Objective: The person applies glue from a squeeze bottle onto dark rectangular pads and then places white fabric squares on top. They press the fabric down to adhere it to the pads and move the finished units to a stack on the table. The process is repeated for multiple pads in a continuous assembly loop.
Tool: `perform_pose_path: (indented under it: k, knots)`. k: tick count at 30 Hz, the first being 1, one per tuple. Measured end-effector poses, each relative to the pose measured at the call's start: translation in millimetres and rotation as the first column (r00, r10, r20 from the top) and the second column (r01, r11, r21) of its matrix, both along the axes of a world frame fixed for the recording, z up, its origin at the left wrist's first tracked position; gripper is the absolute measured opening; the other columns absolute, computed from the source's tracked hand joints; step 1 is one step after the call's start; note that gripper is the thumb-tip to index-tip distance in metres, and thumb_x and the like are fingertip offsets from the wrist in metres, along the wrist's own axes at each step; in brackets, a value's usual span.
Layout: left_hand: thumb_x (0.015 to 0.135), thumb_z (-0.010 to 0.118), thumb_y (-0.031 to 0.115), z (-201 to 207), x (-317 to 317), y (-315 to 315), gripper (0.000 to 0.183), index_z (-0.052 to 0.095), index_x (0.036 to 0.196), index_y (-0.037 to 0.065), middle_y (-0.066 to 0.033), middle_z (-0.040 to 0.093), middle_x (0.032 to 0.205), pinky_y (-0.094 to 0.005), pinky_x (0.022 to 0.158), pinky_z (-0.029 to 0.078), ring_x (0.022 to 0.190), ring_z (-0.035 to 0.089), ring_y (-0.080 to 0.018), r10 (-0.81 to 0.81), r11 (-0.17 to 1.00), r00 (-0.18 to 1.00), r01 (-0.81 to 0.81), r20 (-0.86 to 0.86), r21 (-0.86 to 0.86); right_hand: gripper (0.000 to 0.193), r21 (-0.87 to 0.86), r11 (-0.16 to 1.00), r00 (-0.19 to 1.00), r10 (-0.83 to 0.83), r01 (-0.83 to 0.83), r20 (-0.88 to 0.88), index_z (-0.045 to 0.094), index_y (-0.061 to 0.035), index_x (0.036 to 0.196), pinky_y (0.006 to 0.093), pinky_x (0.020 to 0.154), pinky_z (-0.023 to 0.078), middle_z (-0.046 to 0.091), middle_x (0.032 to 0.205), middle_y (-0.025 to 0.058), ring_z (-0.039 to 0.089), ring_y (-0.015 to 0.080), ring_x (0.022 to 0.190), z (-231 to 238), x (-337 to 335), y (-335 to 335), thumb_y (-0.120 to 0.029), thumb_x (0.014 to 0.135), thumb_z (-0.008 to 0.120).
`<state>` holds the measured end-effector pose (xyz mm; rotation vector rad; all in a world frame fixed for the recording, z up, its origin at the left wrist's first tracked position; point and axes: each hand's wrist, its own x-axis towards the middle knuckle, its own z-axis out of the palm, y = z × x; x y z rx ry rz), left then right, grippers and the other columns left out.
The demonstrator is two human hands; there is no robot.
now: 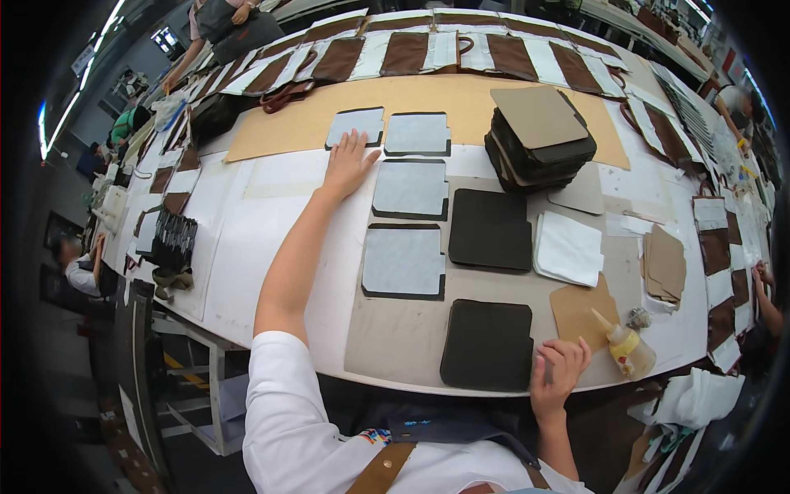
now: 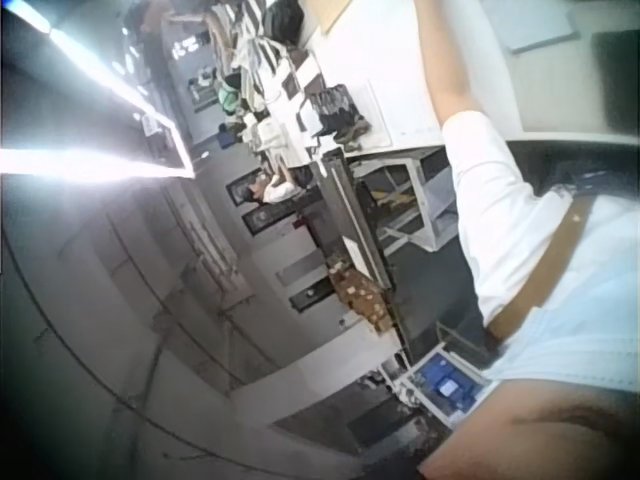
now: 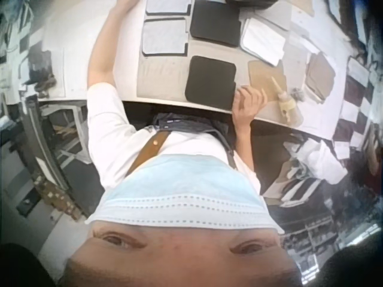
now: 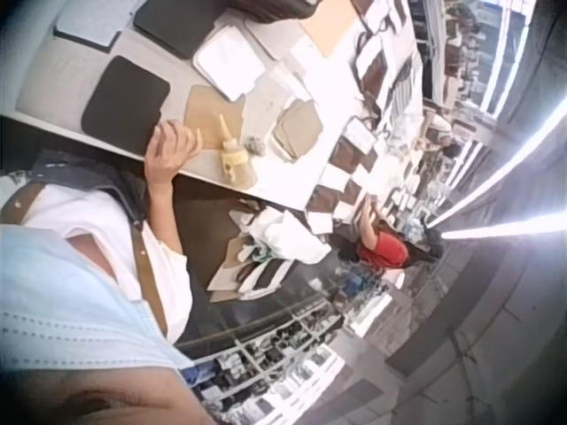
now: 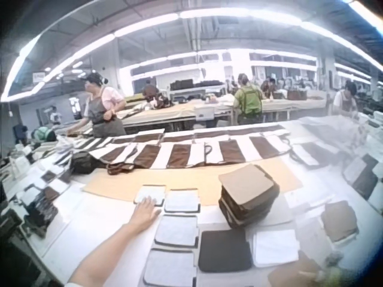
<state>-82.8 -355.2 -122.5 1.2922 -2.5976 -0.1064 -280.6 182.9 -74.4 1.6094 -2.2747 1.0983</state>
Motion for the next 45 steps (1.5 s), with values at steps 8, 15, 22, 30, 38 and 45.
perform_pose_path:
  k: [8,15,22,30,38,45]
  knots:
    - [0.105,0.035,0.061,21.2,30.4,60.9,0.082,0.033,0.155,-0.004,-0.0251,0.026,0.164,-0.0507,0.125,0.015,0.155,0.019,-0.0381,-0.110,0.993,0.975,0.098,-0.191,-0.070,0.042,-0.246,0.785,0.795,-0.601,0.568,-0.084,0.051,0.0015,0.141,0.0455,0.112,0.035,0.056,0.138,0.0185,0.050,0.0358,0.128,15.1,-106.4,66.0,-0.017,0.103,0.057]
    - [0.106,0.047,0.048,83.6,31.9,198.2,0.061,0.046,0.149,0.004,-0.0166,0.035,0.162,-0.0526,0.124,0.017,0.155,0.021,-0.0352,-0.396,0.918,0.896,0.392,-0.201,-0.061,0.056,0.074,0.919,0.670,-0.335,0.387,0.663,0.045,-0.0075,0.151,0.0374,0.114,0.034,0.051,0.144,0.0161,0.050,0.0259,0.130,-7.0,-145.5,126.1,-0.030,0.103,0.062]
    - [0.106,0.049,0.048,69.0,43.1,195.9,0.061,0.051,0.145,0.001,-0.0208,0.042,0.157,-0.0502,0.123,0.023,0.150,0.031,-0.0363,-0.334,0.938,0.917,0.345,-0.219,0.014,0.064,0.037,0.951,0.685,-0.248,0.307,0.685,0.040,-0.0052,0.151,0.0378,0.114,0.036,0.052,0.143,0.0147,0.050,0.0258,0.130,-24.0,-142.7,137.6,-0.026,0.099,0.070]
    - [0.105,0.042,0.054,17.2,27.7,75.7,0.072,0.044,0.149,-0.003,-0.0244,0.038,0.159,-0.0484,0.123,0.025,0.151,0.030,-0.0361,-0.009,0.999,0.993,0.014,-0.118,0.039,0.059,-0.538,0.736,0.238,0.483,0.412,0.843,0.044,-0.0009,0.145,0.0395,0.099,0.052,0.056,0.140,0.0189,0.061,0.0306,0.122,-26.2,-160.4,147.0,-0.036,0.102,0.065]
    - [0.102,0.033,0.067,-0.4,9.7,29.4,0.087,0.030,0.158,0.002,-0.0175,0.025,0.167,-0.0490,0.126,0.014,0.156,0.019,-0.0293,0.110,0.993,0.994,-0.109,0.022,-0.041,0.060,-0.546,0.669,0.194,0.528,0.504,0.827,0.050,-0.0007,0.137,0.0317,0.078,0.056,0.065,0.122,0.0158,0.067,0.0256,0.101,-14.3,-149.6,134.7,-0.046,0.101,0.062]
    - [0.102,0.031,0.069,1.3,5.1,27.8,0.085,0.030,0.159,0.006,-0.0117,0.025,0.168,-0.0483,0.126,0.014,0.156,0.020,-0.0256,0.144,0.989,0.988,-0.146,0.061,0.023,0.056,-0.526,0.627,0.305,0.433,0.575,0.848,0.051,-0.0068,0.139,0.0349,0.084,0.056,0.064,0.128,0.0113,0.064,0.0248,0.110,-24.1,-147.5,136.2,-0.042,0.099,0.066]
